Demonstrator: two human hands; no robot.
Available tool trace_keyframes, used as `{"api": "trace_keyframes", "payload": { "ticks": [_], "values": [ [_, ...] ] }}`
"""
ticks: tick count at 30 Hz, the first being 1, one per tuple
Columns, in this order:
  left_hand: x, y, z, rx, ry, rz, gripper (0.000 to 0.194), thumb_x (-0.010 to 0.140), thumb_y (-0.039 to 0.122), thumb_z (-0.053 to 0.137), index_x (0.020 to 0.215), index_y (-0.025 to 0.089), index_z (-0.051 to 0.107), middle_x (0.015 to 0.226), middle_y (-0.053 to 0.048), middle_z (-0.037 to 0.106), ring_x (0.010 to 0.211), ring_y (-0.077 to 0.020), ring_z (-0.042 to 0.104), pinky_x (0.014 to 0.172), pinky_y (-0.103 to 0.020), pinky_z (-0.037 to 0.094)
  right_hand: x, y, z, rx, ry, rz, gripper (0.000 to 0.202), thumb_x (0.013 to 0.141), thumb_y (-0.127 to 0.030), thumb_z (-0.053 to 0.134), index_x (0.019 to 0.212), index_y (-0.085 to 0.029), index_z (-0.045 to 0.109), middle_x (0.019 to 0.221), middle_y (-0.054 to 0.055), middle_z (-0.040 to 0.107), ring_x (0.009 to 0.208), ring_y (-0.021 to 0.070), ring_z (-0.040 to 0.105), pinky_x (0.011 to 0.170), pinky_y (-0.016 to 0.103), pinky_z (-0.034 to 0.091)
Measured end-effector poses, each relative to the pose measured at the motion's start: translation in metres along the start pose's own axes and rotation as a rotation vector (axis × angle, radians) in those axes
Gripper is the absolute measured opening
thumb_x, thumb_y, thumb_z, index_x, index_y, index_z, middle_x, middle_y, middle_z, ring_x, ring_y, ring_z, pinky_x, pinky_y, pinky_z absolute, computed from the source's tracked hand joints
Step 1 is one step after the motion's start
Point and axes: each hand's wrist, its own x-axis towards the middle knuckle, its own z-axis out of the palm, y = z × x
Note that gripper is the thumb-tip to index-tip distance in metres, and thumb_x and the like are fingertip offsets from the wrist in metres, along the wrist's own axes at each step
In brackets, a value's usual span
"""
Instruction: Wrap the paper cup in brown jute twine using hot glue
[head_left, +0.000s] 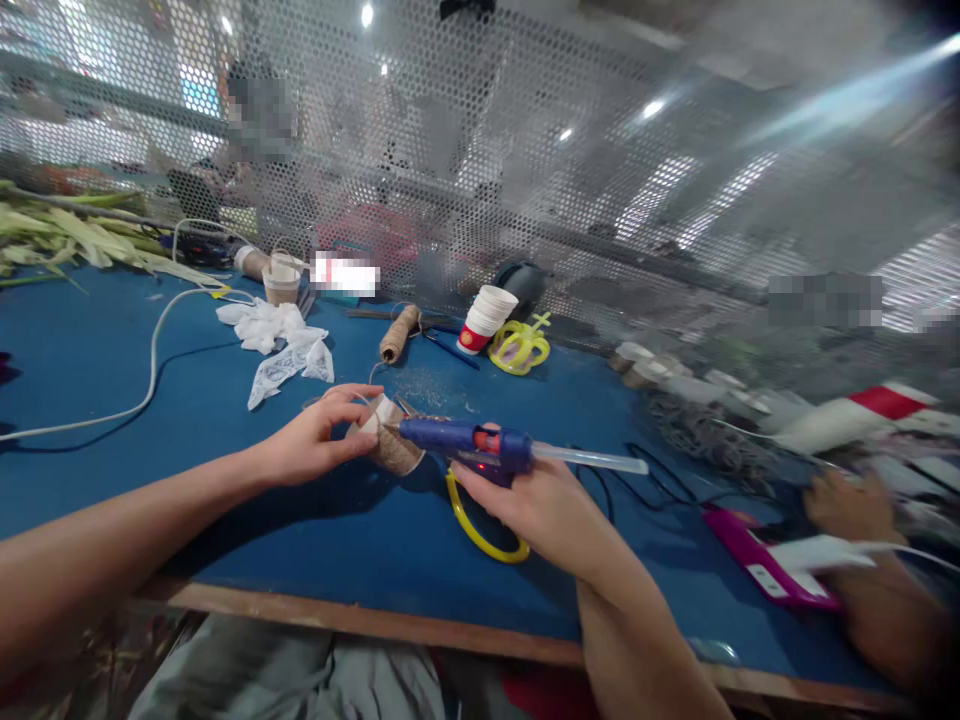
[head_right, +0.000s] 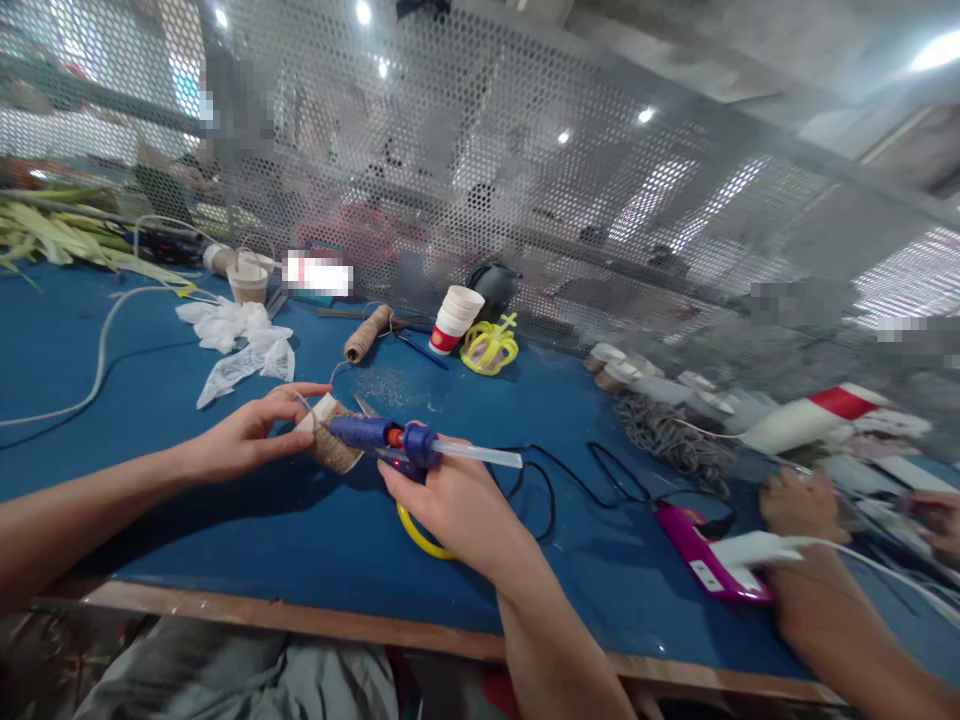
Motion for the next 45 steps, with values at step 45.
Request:
{"api": "trace_keyframes", "payload": {
  "ticks": [45],
  "values": [
    [-0.004, 0.003, 0.001, 0.18, 0.003, 0.156, 0.019, 0.084, 0.029, 0.047, 0.077, 0.015, 0.058, 0.13, -0.014, 0.05, 0.128, -0.0256, 0.034, 0.104, -0.042, 0.029, -0.01, 0.01, 0.003, 0.081, 0.145, 0.064, 0.019, 0.082, -0.027, 0.05, 0.085, -0.019, 0.067, 0.074, 0.003, 0.069, 0.067, 0.0181, 0.064, 0.064, 0.029, 0.051]
  ]
}}
